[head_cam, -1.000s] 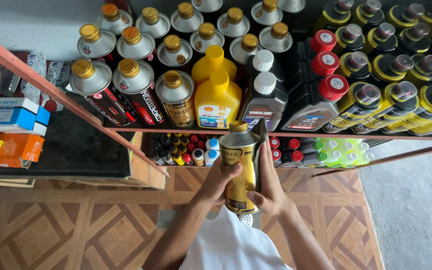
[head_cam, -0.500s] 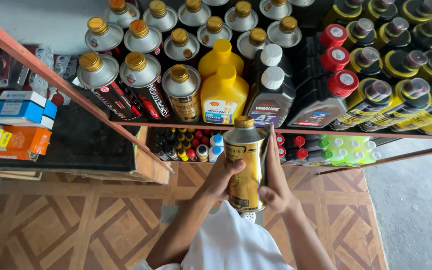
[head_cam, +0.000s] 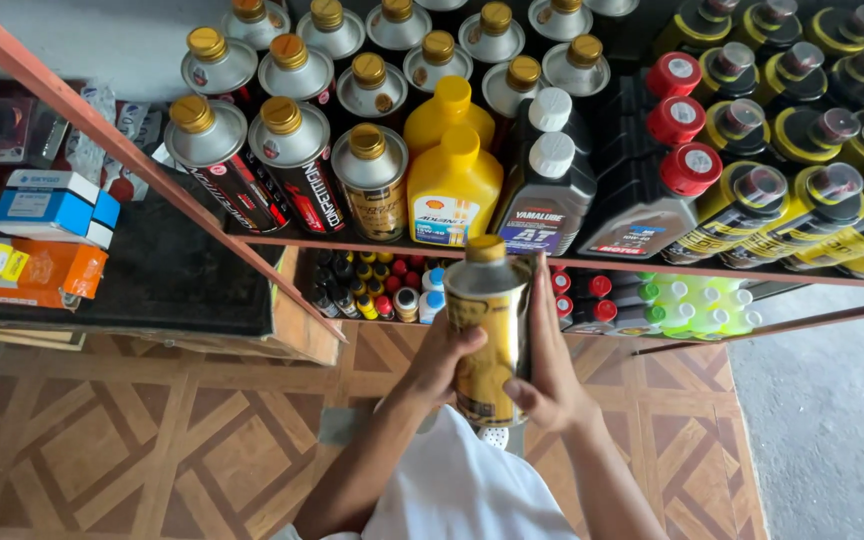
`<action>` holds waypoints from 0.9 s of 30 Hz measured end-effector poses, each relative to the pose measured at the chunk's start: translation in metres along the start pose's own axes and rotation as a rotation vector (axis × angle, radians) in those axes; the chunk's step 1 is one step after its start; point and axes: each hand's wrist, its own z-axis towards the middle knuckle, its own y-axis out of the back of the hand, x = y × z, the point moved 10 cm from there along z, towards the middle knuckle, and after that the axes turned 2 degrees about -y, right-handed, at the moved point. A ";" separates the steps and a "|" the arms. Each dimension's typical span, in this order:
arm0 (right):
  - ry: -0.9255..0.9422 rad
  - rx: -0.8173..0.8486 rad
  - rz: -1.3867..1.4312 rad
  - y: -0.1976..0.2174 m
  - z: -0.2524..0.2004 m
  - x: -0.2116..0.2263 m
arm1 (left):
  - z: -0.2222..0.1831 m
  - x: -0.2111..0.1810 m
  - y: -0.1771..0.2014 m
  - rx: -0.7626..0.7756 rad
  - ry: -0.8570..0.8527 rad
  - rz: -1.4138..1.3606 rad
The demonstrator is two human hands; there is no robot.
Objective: Wiping down a canister of motorcycle oil with a cleaning cloth.
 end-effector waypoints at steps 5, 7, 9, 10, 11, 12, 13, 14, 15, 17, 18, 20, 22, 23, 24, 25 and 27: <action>0.041 0.041 -0.154 -0.011 -0.018 0.001 | 0.000 -0.005 0.001 0.066 -0.084 -0.169; -0.037 0.031 0.001 -0.022 -0.043 -0.012 | 0.002 -0.023 0.006 0.071 -0.173 -0.074; -0.147 -0.031 0.134 -0.031 -0.067 -0.034 | 0.002 -0.032 -0.004 0.141 -0.209 -0.001; -0.258 -0.092 0.273 -0.035 -0.080 -0.053 | 0.001 -0.037 -0.012 0.208 -0.244 0.074; -0.261 -0.096 0.272 -0.038 -0.073 -0.048 | 0.004 -0.031 -0.009 0.210 -0.240 0.073; -0.309 -0.235 0.274 -0.028 -0.069 -0.050 | 0.009 -0.023 -0.004 0.192 -0.217 0.070; -0.361 -0.372 0.276 -0.020 -0.070 -0.050 | 0.010 -0.012 0.002 0.169 -0.191 0.065; -0.369 -0.375 0.276 -0.021 -0.073 -0.049 | 0.011 -0.014 -0.005 0.167 -0.183 0.062; -0.369 -0.436 0.209 -0.014 -0.074 -0.049 | 0.014 -0.017 -0.016 0.225 -0.181 0.066; -0.370 -0.498 0.144 -0.010 -0.073 -0.049 | 0.019 -0.030 -0.041 0.281 -0.177 0.072; -0.361 -0.582 0.061 -0.003 -0.073 -0.047 | 0.021 -0.045 -0.053 0.246 -0.256 0.236; -0.364 -0.668 -0.028 0.001 -0.079 -0.042 | 0.011 -0.060 -0.078 0.209 -0.321 0.396; -0.372 -0.745 -0.211 0.008 -0.078 -0.036 | 0.000 -0.069 -0.087 0.036 -0.262 0.742; -0.374 -0.747 -0.212 0.009 -0.079 -0.036 | -0.001 -0.069 -0.088 0.037 -0.259 0.742; -0.324 -0.701 -0.213 0.007 -0.076 -0.033 | -0.002 -0.072 -0.089 0.026 -0.283 0.701; -0.266 -0.655 -0.213 0.004 -0.071 -0.030 | -0.002 -0.076 -0.089 0.016 -0.313 0.663; -0.160 -0.506 -0.172 0.003 -0.062 -0.017 | 0.001 -0.075 -0.082 0.018 -0.268 0.633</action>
